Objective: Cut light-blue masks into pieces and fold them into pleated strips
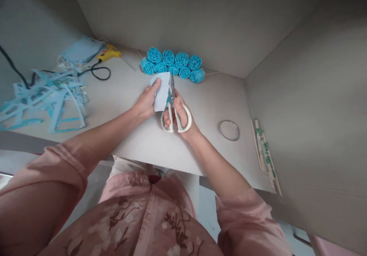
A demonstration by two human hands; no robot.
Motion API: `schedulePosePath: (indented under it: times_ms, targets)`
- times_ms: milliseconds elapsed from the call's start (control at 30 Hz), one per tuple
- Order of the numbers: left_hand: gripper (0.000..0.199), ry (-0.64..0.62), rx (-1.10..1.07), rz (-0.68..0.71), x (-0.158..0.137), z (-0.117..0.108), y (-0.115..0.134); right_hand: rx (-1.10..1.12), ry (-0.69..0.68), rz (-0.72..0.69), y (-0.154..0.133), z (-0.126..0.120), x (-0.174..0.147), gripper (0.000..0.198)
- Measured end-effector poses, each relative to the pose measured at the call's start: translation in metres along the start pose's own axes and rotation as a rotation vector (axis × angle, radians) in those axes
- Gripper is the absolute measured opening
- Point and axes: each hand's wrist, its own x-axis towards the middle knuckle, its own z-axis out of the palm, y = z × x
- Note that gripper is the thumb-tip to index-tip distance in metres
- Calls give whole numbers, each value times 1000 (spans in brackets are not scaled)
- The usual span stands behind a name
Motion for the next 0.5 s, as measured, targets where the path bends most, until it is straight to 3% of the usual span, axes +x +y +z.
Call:
schedulePosePath:
  times_ms: [167,367,500]
  targets:
    - [45,17,3,-15,1,-1,-1,6,4,19,-1,0,0,79]
    - [46,-60,47,-75,-5,-1,-4,7,36,-13,-1,-2,0,76]
    - [46,-6,24,-52,-3,0,-2,21,7,-13,0,-3,1,78]
